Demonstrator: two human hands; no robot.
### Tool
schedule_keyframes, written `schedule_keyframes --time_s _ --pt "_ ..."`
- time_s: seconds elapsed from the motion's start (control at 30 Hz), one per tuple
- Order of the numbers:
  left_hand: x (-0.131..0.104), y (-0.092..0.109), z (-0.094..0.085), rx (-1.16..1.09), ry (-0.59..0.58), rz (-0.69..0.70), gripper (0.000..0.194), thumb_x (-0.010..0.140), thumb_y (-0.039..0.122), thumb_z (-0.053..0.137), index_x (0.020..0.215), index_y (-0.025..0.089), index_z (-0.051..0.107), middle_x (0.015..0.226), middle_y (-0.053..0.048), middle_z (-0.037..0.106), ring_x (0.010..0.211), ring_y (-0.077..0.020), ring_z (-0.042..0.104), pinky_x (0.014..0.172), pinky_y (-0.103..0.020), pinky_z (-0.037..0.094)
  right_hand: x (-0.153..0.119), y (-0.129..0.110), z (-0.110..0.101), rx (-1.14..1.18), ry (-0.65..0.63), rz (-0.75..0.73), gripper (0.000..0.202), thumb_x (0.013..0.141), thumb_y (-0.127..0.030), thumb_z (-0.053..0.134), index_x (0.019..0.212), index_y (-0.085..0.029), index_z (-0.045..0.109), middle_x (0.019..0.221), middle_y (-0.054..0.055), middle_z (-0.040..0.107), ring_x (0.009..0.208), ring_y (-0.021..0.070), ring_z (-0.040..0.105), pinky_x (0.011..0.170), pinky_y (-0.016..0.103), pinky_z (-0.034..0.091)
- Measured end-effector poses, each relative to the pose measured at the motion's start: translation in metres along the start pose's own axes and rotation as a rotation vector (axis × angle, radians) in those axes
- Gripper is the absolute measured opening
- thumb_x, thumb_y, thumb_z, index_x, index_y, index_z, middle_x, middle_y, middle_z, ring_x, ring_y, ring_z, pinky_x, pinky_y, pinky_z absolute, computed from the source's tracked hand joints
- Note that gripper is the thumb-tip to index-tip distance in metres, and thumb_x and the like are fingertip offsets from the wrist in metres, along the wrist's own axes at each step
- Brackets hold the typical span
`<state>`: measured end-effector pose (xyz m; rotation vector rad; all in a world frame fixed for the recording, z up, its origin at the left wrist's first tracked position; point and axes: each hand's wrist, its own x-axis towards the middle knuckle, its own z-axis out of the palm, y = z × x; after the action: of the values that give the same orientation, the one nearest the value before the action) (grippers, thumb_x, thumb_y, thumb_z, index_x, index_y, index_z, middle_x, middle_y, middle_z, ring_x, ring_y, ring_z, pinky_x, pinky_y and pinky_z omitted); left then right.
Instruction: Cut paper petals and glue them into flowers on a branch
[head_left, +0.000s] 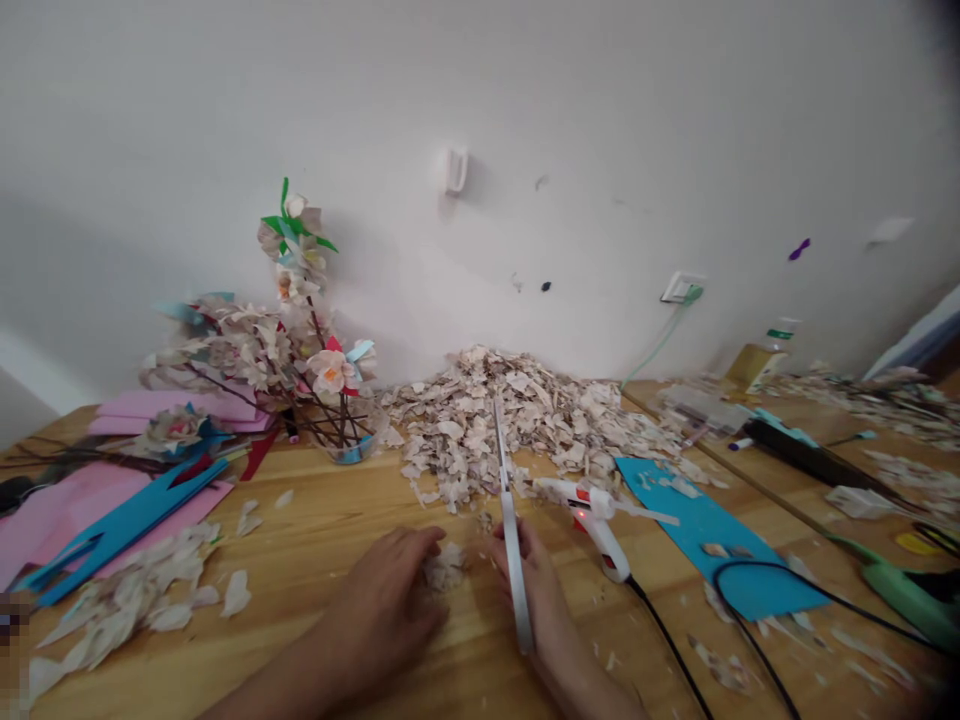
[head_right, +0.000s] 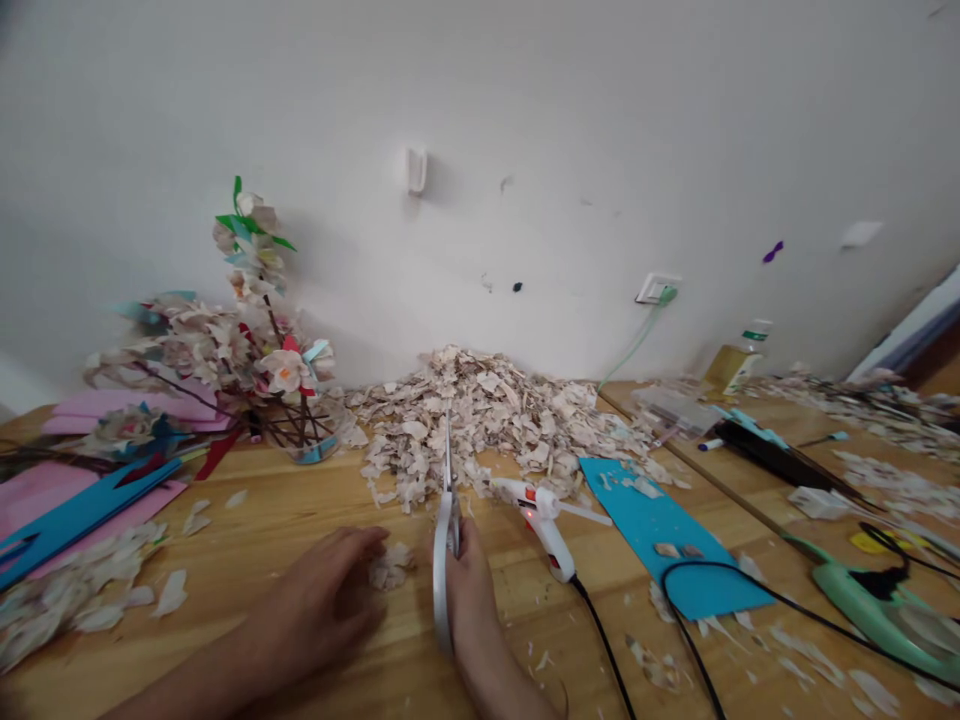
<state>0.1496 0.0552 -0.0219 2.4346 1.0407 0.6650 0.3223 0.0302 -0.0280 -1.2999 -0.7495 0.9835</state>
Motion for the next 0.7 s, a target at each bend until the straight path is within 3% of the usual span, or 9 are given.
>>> schedule_keyframes --time_s 0.2,0.37,0.43,0.53,0.7 --pt "0.006 -0.002 0.004 -0.111 0.023 -0.112 0.039 0.074 0.012 0.046 0.111 0.021 0.053 0.098 -0.009 0.068 0.090 -0.0231 0.060 0.081 -0.040 0.045 -0.003 -0.005 0.001 -0.021 0.014 0.049 0.022 0.054 -0.027 0.066 0.070 -0.021 0.054 0.053 -0.006 0.051 0.049 0.0135 0.047 0.045 0.023 0.035" --pt "0.008 -0.003 0.006 -0.824 0.140 -0.457 0.031 0.064 0.022 0.061 0.094 0.020 0.052 0.069 0.000 0.066 0.063 -0.0167 0.061 0.059 -0.028 0.046 -0.004 0.001 -0.001 -0.026 -0.063 -0.005 0.023 0.059 -0.033 0.067 0.074 -0.021 0.054 0.061 -0.005 0.054 0.055 0.0148 0.051 0.052 0.026 0.041" --pt "0.007 -0.005 0.008 -0.989 0.145 -0.547 0.034 0.059 0.026 0.065 0.088 0.019 0.050 0.059 0.003 0.063 0.050 -0.0138 0.057 0.049 -0.025 0.042 -0.005 0.001 0.000 -0.081 -0.112 -0.032 0.025 0.060 -0.036 0.068 0.073 -0.021 0.054 0.062 -0.004 0.055 0.058 0.0162 0.054 0.057 0.027 0.044" --pt "0.001 -0.009 0.010 -1.043 0.151 -0.597 0.037 0.056 0.028 0.067 0.087 0.019 0.049 0.056 0.004 0.062 0.042 -0.0104 0.051 0.043 -0.022 0.038 -0.009 -0.002 0.004 -0.166 -0.171 -0.043 0.027 0.055 -0.033 0.070 0.073 -0.021 0.053 0.066 -0.001 0.060 0.064 0.0194 0.058 0.062 0.031 0.047" --pt "-0.008 -0.006 0.009 -1.115 0.142 -0.632 0.042 0.055 0.030 0.071 0.089 0.019 0.050 0.059 0.003 0.062 0.045 -0.0107 0.053 0.043 -0.022 0.040 -0.015 -0.006 0.008 -0.153 -0.241 0.016 0.028 0.048 -0.021 0.068 0.070 -0.022 0.051 0.063 -0.001 0.061 0.063 0.0208 0.060 0.065 0.034 0.047"
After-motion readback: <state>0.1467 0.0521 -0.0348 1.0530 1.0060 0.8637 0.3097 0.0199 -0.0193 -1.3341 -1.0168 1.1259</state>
